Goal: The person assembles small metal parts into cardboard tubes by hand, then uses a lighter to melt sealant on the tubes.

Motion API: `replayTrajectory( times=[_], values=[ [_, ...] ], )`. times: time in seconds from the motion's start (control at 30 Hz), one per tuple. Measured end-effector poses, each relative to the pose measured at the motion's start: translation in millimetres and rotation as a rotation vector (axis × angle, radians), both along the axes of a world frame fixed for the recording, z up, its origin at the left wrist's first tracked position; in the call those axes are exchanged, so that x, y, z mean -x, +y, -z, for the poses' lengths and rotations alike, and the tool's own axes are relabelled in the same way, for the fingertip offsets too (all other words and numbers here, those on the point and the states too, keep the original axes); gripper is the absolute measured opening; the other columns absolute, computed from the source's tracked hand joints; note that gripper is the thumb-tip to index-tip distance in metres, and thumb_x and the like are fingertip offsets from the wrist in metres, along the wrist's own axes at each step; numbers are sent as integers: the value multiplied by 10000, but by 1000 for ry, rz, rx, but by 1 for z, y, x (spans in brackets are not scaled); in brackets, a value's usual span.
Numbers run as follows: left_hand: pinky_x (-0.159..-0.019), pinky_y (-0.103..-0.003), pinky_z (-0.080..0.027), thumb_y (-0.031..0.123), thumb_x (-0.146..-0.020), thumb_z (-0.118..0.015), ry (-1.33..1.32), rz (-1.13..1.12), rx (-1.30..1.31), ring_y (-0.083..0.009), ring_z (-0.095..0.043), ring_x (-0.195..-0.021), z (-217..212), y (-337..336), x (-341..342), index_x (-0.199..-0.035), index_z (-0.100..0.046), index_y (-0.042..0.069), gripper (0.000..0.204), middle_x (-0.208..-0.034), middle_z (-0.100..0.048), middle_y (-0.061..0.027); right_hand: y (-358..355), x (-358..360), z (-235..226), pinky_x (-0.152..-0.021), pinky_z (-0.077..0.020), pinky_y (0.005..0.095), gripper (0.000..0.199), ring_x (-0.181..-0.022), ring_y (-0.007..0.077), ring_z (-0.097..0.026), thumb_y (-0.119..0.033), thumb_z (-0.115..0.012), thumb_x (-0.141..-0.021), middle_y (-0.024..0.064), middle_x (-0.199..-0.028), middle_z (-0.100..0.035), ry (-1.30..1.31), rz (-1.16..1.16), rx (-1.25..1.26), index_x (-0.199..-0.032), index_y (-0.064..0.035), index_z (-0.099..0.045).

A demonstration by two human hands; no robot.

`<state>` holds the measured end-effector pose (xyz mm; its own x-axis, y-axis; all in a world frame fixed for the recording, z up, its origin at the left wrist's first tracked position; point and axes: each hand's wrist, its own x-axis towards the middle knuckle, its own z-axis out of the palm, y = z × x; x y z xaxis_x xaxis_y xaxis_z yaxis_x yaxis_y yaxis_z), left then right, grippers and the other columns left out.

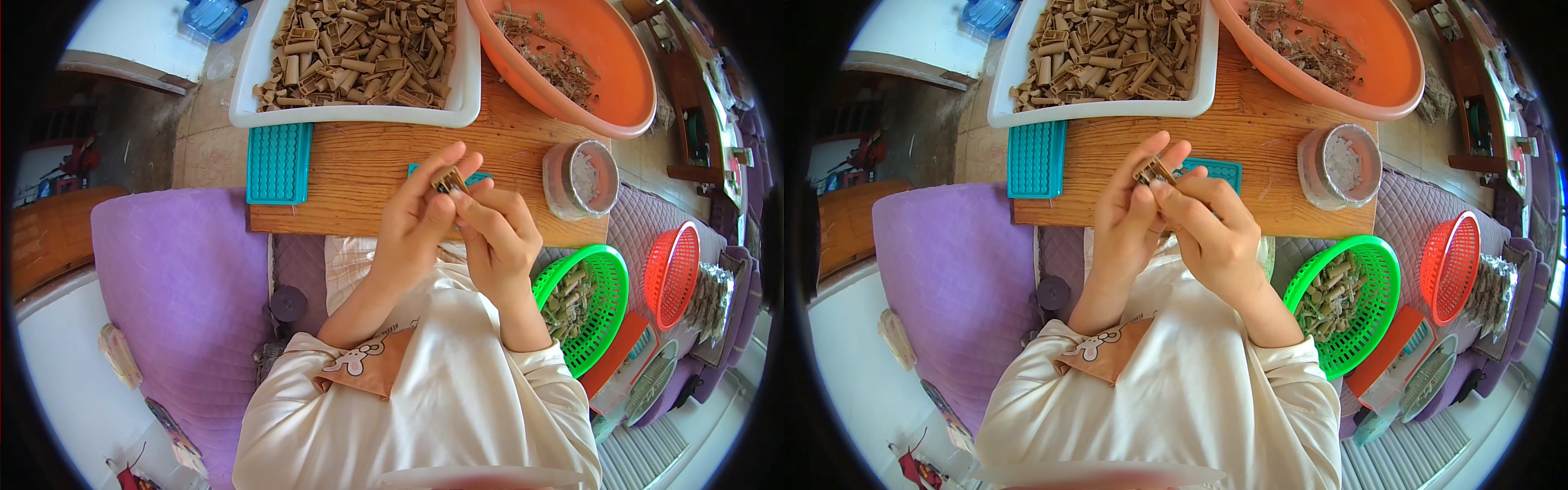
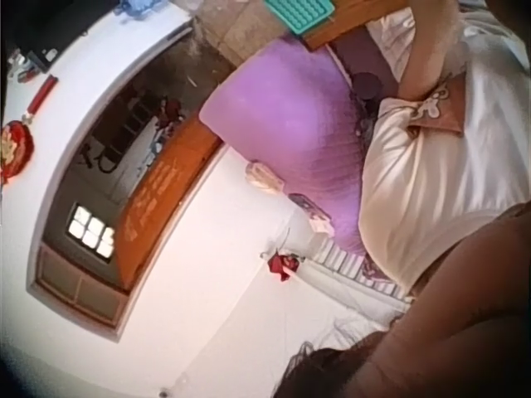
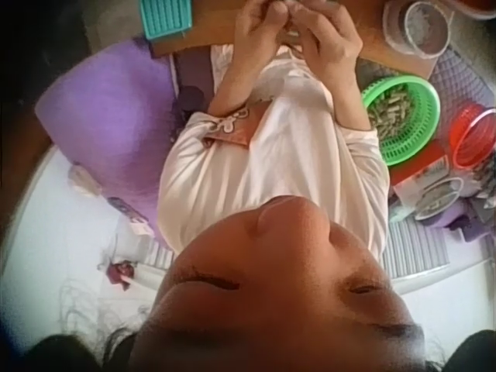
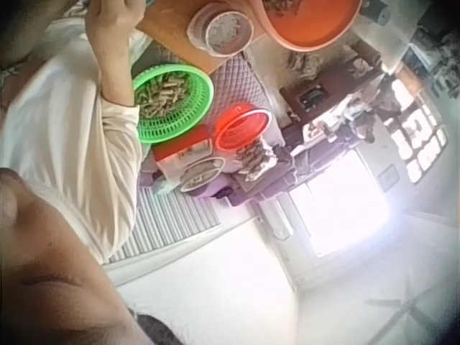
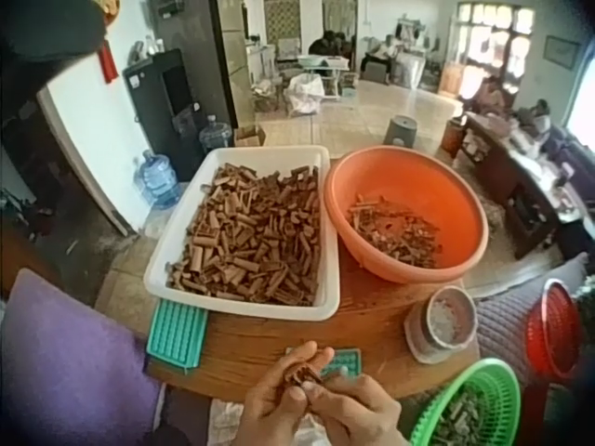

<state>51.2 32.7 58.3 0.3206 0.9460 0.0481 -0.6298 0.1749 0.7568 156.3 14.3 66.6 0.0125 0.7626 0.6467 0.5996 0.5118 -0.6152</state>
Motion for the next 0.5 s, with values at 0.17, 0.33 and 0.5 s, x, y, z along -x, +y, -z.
replayTrajectory(
  times=[0.17,0.33,0.5],
  values=[
    [-779,-285,-461,249,-889,-419,-50,-6,230,-198,-549,-937,10,6,-1,-1218,-342,4,418,-1188,-455,-164,-3,6,17,-530,-442,213,198,-669,118,-535,88,-552,-725,73,-855,-459,414,122,230,-902,0,-573],
    [-697,-235,-444,231,-905,-388,170,-138,43,-138,-546,-906,18,7,-3,-1171,-393,36,330,-1141,-494,-117,-4,10,27,-499,-421,191,202,-648,100,-536,78,-538,-749,78,-875,-468,389,121,287,-934,-3,-552],
    [-552,-186,-408,230,-907,-379,241,-215,1,-121,-569,-804,17,8,-8,-1157,-391,36,316,-1123,-506,-120,-2,18,20,-473,-410,182,185,-623,87,-538,88,-520,-754,85,-906,-478,582,139,201,-919,8,-532]
  ],
)
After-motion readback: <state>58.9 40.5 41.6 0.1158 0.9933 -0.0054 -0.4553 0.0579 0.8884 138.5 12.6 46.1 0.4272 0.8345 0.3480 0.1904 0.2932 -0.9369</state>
